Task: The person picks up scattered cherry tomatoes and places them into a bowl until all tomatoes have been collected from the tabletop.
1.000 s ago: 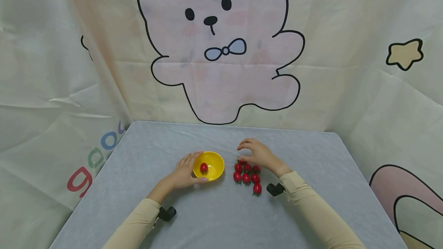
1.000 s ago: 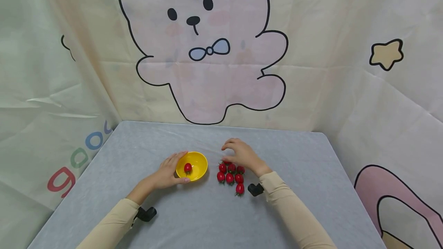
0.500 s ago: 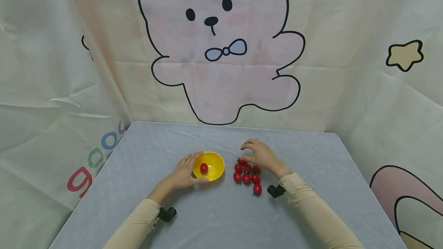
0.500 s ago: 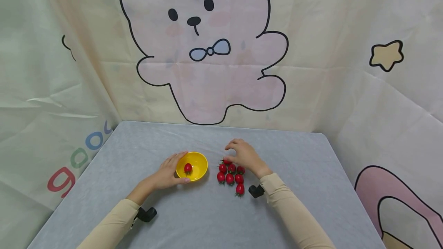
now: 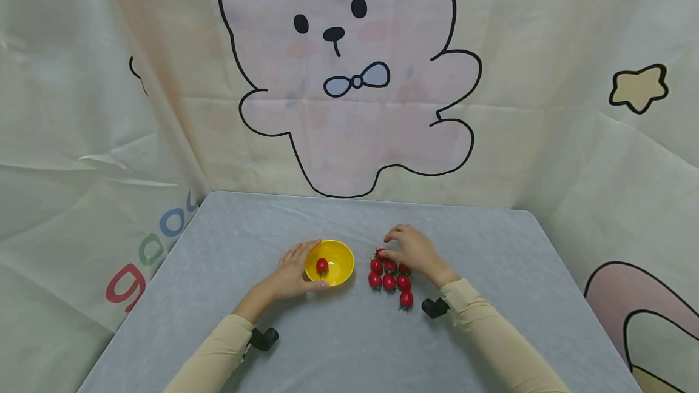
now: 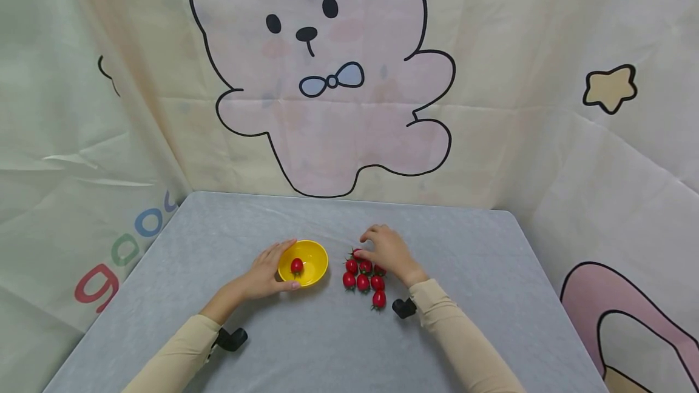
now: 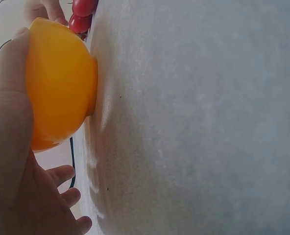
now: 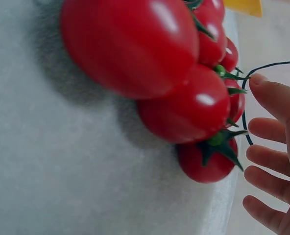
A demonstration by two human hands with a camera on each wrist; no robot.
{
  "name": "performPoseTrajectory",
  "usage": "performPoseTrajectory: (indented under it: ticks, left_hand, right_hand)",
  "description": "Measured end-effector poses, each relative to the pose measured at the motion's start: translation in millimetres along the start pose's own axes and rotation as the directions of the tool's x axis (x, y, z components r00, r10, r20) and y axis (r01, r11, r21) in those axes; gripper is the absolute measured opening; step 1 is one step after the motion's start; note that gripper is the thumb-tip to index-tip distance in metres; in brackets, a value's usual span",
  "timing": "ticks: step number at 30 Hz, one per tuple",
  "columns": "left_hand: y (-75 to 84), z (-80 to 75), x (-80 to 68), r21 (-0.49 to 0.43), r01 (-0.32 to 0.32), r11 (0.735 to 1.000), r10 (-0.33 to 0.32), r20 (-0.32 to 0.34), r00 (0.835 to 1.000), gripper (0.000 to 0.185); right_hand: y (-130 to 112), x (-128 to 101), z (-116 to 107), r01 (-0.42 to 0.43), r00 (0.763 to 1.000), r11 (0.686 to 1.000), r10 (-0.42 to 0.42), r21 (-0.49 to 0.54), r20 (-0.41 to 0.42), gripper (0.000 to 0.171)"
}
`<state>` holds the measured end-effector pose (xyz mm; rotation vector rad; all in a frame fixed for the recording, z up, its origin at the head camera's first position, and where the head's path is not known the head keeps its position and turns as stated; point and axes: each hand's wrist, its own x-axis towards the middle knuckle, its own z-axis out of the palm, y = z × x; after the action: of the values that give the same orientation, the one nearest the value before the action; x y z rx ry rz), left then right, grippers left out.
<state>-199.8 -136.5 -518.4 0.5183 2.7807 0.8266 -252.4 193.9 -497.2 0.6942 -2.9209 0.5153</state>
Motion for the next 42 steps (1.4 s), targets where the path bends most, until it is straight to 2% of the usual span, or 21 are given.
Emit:
performPoseTrajectory:
  ticks: [13, 22, 34, 42]
  left_hand:
    - [-0.3, 0.1, 0.4, -0.002, 0.011, 1.000, -0.011, 0.004, 1.000, 0.106]
    - [0.1, -0.2, -0.1, 0.006, -0.008, 1.000, 0.008, -0.001, 1.000, 0.106]
    - [1.0, -0.4, -0.6, -0.002, -0.004, 1.000, 0.004, 0.011, 1.000, 0.106]
    - [1.3, -0.7, -1.5, -0.002, -0.008, 1.000, 0.008, 0.005, 1.000, 0.106]
  right_hand:
    - [0, -3, 9, -0.009, 1.000, 1.000, 0.009, -0.029, 0.014, 0.039]
    - [-2, -5, 11, -0.022, 1.000, 0.999, 0.022, -0.037, 0.009, 0.040]
    - [-1, -2, 13, -0.089, 0.993, 0.995, 0.092, -0.038, 0.079, 0.042]
    - [-4, -2, 9, -0.095, 0.991, 0.995, 0.098, -0.032, 0.086, 0.039]
